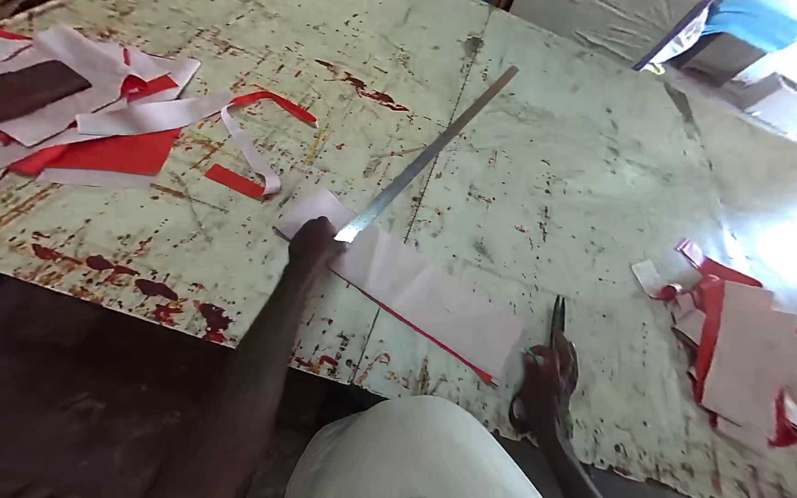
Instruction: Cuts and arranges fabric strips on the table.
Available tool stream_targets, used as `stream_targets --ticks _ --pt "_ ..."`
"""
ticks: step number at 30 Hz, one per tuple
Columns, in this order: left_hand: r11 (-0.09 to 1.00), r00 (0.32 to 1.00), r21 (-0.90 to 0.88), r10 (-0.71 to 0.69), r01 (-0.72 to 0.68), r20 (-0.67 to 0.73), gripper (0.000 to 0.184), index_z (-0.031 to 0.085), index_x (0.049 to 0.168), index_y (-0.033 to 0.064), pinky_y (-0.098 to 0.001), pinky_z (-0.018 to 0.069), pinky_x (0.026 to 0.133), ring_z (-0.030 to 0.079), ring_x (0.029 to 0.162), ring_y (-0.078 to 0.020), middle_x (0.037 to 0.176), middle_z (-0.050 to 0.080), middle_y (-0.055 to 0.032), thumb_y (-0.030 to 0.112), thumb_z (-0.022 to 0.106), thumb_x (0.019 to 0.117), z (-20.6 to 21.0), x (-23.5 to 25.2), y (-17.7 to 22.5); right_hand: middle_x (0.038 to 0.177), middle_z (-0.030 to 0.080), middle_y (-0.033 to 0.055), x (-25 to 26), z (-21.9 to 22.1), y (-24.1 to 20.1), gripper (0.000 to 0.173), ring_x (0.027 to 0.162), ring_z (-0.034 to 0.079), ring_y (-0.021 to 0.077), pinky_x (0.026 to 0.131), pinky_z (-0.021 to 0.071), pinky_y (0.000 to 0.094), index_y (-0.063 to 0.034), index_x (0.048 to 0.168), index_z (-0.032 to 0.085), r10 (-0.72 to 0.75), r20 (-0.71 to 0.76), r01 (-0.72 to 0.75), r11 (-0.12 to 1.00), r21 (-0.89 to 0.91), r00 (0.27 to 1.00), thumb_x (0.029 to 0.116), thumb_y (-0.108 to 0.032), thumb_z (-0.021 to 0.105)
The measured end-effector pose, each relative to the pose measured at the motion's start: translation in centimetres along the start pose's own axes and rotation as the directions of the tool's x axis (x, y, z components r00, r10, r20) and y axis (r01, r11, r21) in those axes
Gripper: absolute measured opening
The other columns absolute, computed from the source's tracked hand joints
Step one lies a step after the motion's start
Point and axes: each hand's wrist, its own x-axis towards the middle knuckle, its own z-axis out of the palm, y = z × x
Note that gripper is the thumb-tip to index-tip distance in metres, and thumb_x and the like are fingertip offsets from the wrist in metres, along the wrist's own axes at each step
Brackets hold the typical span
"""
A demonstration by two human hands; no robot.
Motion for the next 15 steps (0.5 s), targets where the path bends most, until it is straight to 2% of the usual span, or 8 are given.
stream_targets --ticks 2,5,7,10,12,13,14,15 --pt "0.999 1.0 0.053 0.003 -0.004 0.016 0.046 0.071 0.108 -0.0028 -0.0685 0.0504 0.091 0.065 0.108 -0.0464 0.11 0.068 -0.0281 0.036 0.081 0.0871 -0.3 0.7 0.3 0.154 0.045 0.025 -1.1 -0.7 1.3 0.02 0.146 0.035 0.0491 0.118 0.0301 0.0655 -0.0036 0.105 0.071 0.012 0.025 -0.011 0.999 -0.034 1.0 0.0977 -0.017 0.058" --pt "0.994 1.0 0.111 0.009 -0.013 0.029 0.049 0.069 0.11 -0.0074 -0.071 0.0485 0.093 0.063 0.11 -0.0507 0.112 0.066 -0.032 0.032 0.084 0.0857 -0.8 0.8 1.3 0.156 0.044 0.0209 -0.5 -1.3 3.1 0.018 0.148 0.036 0.0445 0.117 0.0339 0.0625 -0.0042 0.107 0.07 0.021 0.067 -0.016 0.997 -0.072 0.998 0.0993 -0.016 0.058" --pt "0.989 0.999 0.141 0.034 -0.035 0.008 0.047 0.068 0.11 -0.0077 -0.0708 0.0478 0.093 0.063 0.109 -0.0502 0.111 0.066 -0.0318 0.028 0.084 0.0857 -0.9 1.0 1.6 0.159 0.042 0.0186 1.0 -1.8 5.1 0.016 0.15 0.032 0.0433 0.117 0.0325 0.0631 -0.0038 0.108 0.069 0.032 0.091 -0.026 0.998 -0.065 0.995 0.0996 -0.013 0.059" --pt "0.994 0.993 0.029 0.102 -0.103 0.058 0.041 0.069 0.117 -0.0044 -0.0691 0.0489 0.095 0.065 0.107 -0.0468 0.112 0.068 -0.0293 0.022 0.081 0.0883 -0.4 -2.1 3.5 0.156 0.042 0.0241 4.0 -3.9 8.0 0.019 0.149 0.032 0.0466 0.118 0.0311 0.0647 0.0007 0.111 0.069 0.044 0.063 -0.048 0.997 0.058 0.997 0.1001 -0.011 0.058" --pt "0.97 0.969 -0.164 0.205 -0.182 0.139 0.031 0.069 0.11 -0.0045 -0.0607 0.0549 0.087 0.068 0.093 -0.0387 0.1 0.069 -0.0247 0.019 0.078 0.0916 0.2 -7.4 7.0 0.154 0.045 0.0231 6.3 -5.1 7.0 0.023 0.144 0.041 0.0409 0.115 0.0386 0.0588 0.0036 0.114 0.064 0.031 0.04 -0.041 0.962 0.27 0.999 0.1012 -0.013 0.055" --pt "0.939 0.952 -0.286 0.248 -0.191 0.179 0.028 0.068 0.108 -0.0038 -0.0556 0.0574 0.082 0.069 0.086 -0.0338 0.095 0.07 -0.0215 0.018 0.077 0.0921 1.3 -10.6 9.0 0.153 0.047 0.0201 7.2 -5.5 5.2 0.03 0.138 0.049 0.0342 0.11 0.0452 0.0527 0.0046 0.123 0.061 0.04 0.096 -0.077 0.904 0.421 0.995 0.1023 -0.016 0.054" --pt "0.9 0.937 -0.396 0.281 -0.183 0.206 0.028 0.067 0.108 -0.0034 -0.0508 0.0588 0.077 0.069 0.081 -0.0299 0.092 0.07 -0.0193 0.017 0.077 0.0916 3.0 -13.8 11.0 0.15 0.051 0.017 7.9 -5.8 3.0 0.04 0.131 0.056 0.028 0.105 0.0499 0.0475 0.0037 0.137 0.054 0.056 0.203 -0.169 0.786 0.595 0.977 0.1032 -0.017 0.054" --pt "0.853 0.927 -0.497 0.304 -0.161 0.222 0.029 0.066 0.11 -0.003 -0.0471 0.0589 0.075 0.068 0.078 -0.0273 0.092 0.069 -0.0179 0.016 0.077 0.0912 5.2 -16.7 13.1 0.142 0.056 0.0146 8.8 -5.8 0.3 0.043 0.123 0.06 0.0243 0.1 0.0533 0.0446 0.0003 0.142 0.05 0.074 0.325 -0.303 0.597 0.743 0.943 0.1029 -0.017 0.055"
